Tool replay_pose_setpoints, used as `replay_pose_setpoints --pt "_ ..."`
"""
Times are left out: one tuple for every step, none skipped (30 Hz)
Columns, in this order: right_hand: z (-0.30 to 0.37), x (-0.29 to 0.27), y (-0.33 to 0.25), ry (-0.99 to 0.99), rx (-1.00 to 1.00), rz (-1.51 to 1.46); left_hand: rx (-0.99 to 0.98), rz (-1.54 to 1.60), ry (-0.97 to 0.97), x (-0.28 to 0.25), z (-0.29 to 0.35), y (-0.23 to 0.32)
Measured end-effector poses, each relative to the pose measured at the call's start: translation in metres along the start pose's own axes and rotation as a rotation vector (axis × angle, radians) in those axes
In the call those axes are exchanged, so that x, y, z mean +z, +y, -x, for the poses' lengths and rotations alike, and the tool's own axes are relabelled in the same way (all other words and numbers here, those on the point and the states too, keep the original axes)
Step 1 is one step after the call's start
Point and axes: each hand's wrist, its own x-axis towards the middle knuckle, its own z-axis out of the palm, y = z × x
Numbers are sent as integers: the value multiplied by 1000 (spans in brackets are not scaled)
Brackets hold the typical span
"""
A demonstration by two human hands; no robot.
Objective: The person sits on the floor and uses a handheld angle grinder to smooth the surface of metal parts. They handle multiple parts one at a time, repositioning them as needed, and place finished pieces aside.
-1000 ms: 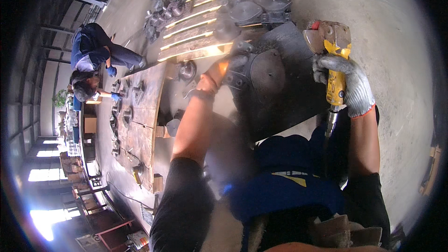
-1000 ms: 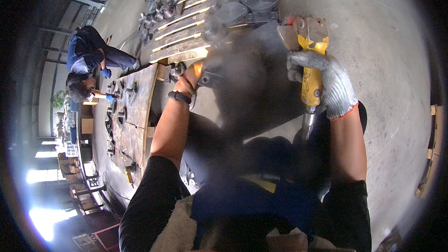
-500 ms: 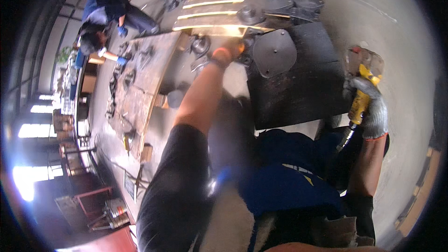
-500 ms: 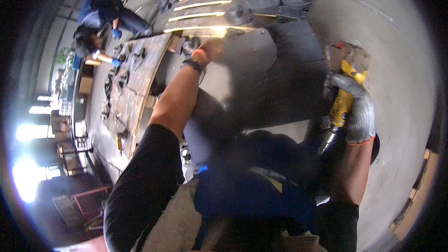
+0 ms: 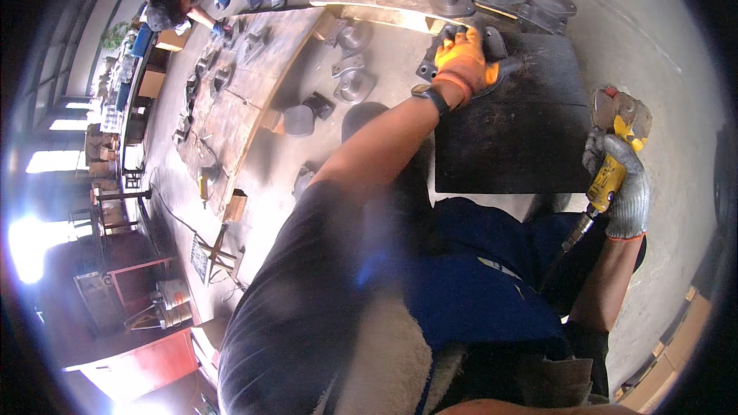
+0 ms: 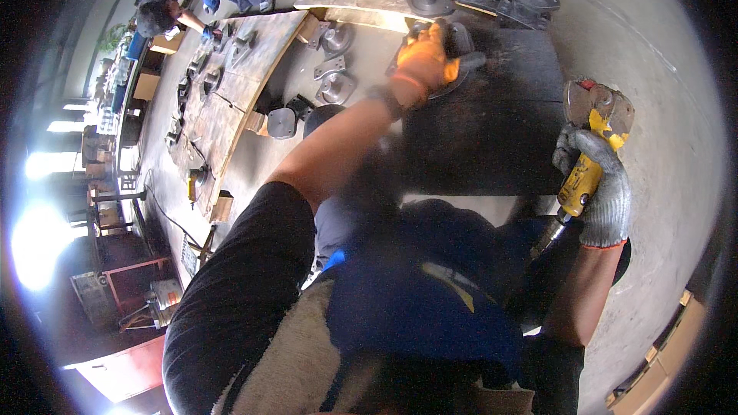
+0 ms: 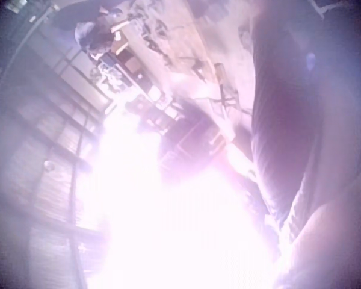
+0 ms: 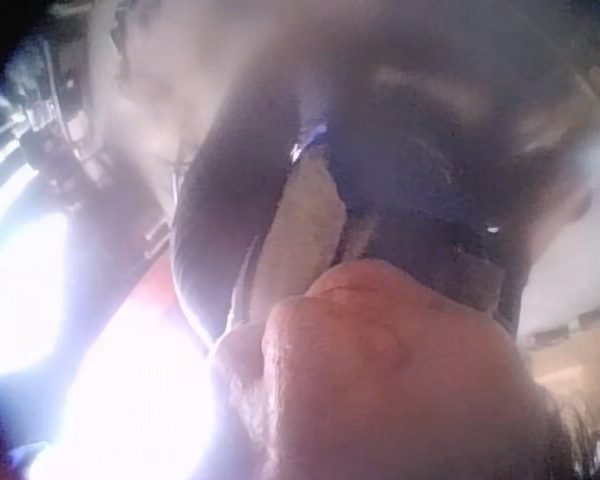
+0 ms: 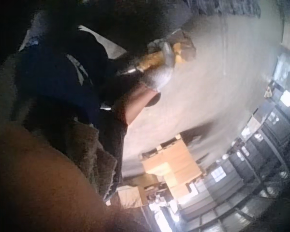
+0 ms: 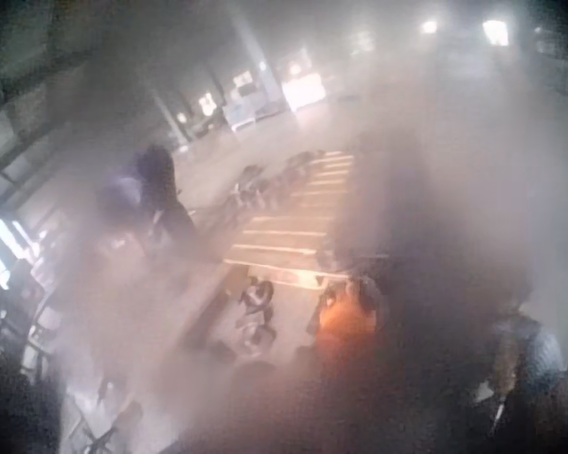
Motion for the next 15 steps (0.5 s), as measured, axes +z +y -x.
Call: replay_pose_setpoints --pt "-1 -2 0 -17 0 3 27 -11 -58 -13 2 11" --pt "-1 -1 0 4 5 -8 56 -23 -117 -19 3 17" --pt "-1 0 1 27 9 -21 44 -38 -59 -8 -4 15" --pt "2 -3 1 65 13 -28 42 -42 -9 -1 -8 21" --pt "2 -6 1 26 30 -17 42 -45 39 7 -11 29" --pt "-2 -8 1 -10 48 -8 32 -53 -15 11 -16 24" --pt "-3 -15 1 -24 58 7 126 -33 158 23 -13 16" --pt "-7 -17 4 -56 44 30 84 12 91 11 -5 17" --pt "-14 -18 8 -84 14 46 58 51 33 -1 -1 24" --pt "-20 -20 12 -70 36 18 81 -19 31 -5 0 24" --pt "-14 -12 9 -28 39 18 90 -98 31 -7 2 23" --pt "-13 -10 10 1 44 22 99 -138 -2 -9 4 29" --pt "-14 -8 9 19 50 31 96 -178 -29 -16 5 35" --pt "-14 -9 9 -2 47 26 89 -218 -54 -19 5 39" --pt "-14 -12 10 -27 43 24 73 -237 -102 -13 -1 41"
